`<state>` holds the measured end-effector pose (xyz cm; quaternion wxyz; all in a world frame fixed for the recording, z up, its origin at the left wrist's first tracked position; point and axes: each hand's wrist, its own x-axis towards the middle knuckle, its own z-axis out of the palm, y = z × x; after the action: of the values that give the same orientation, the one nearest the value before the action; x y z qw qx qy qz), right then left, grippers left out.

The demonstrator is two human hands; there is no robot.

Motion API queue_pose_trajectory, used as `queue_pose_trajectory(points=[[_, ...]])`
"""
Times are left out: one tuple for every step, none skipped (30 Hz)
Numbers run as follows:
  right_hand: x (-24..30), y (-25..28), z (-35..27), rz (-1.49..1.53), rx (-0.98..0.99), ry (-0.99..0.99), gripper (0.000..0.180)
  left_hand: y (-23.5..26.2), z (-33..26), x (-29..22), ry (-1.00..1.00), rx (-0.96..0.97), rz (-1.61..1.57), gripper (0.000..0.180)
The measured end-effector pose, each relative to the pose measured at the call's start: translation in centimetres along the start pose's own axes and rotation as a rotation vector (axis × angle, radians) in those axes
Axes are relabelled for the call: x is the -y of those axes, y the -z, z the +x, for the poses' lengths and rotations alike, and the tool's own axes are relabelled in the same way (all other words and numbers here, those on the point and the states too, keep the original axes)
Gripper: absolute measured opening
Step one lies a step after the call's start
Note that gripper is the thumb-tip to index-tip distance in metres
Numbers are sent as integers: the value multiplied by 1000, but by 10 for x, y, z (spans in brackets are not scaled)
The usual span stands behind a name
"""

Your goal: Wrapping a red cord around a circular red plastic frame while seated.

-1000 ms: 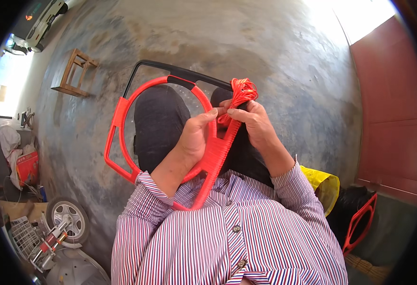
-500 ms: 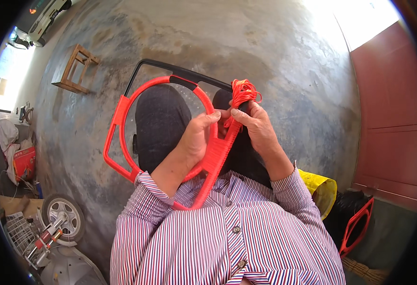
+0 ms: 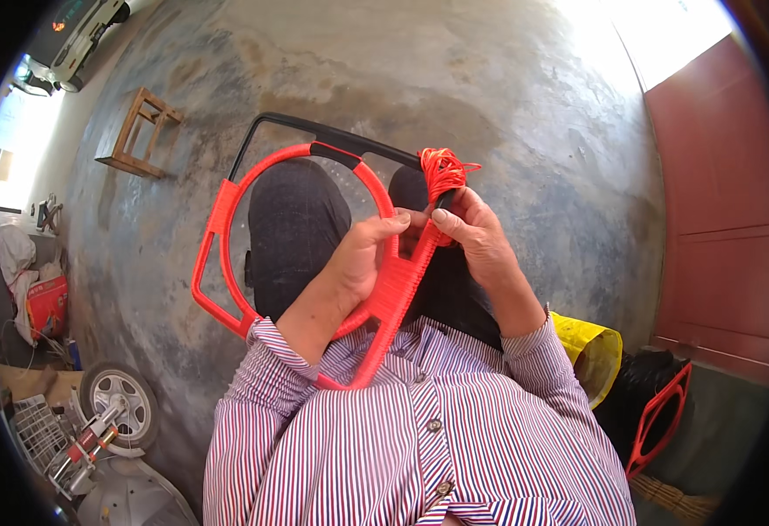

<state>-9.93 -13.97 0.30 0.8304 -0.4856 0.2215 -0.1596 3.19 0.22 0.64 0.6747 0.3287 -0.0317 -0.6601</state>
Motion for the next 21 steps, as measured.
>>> queue_pose_trajectory(points=[[-1,4,-1,19,9,-7,41,0,0,-1,11,9,1,40],[-3,9,-1,39,17,-13,39,0,-1,-3,22,17,2,39],[-4,12,-1,56,24,-18,38,0,-1,-4,34,29,4,38],[-4,11,-2,70,-8,-20,36,-1,-1,-4,36,25,-6,38],[-4,9,-3,83,-39,-22,34,-2,-1,-3,38,22,-16,38],[-4,7,-3,98,-65,-23,32,-3,-1,-4,36,16,-25,38],[-3,6,-4,115,-99,-16,30,-3,-1,-3,39,20,-19,39],[-3,6,-6,133,-132,-8,28,-2,-1,-3,42,25,-13,39],[-2,7,-8,149,-166,0,26,-1,-1,-3,45,31,-9,39],[-3,10,-9,166,-188,22,24,-2,0,-2,40,42,-3,40],[-3,15,-9,183,-210,44,23,-3,0,-2,35,53,3,40],[-3,19,-10,200,-232,65,22,-3,0,-2,29,63,8,41],[-1,21,-12,229,-235,88,22,-3,-1,-3,34,59,6,41],[3,23,-15,259,-240,112,22,-3,-1,-4,38,56,4,41],[8,25,-18,289,-244,136,22,-3,-2,-5,43,54,3,42],[13,26,-22,300,-208,168,22,-2,-2,-4,43,47,2,40],[17,32,-27,318,-130,185,21,-1,-1,-4,42,41,1,39],[23,38,-32,339,-51,202,20,0,0,-3,42,33,3,38],[27,40,-36,360,28,219,19,-1,0,-3,36,19,6,36],[30,40,-42,274,-38,275,18,-2,0,-3,30,6,9,34],[31,43,-45,237,29,324,20,-3,0,-2,24,-6,10,32]])
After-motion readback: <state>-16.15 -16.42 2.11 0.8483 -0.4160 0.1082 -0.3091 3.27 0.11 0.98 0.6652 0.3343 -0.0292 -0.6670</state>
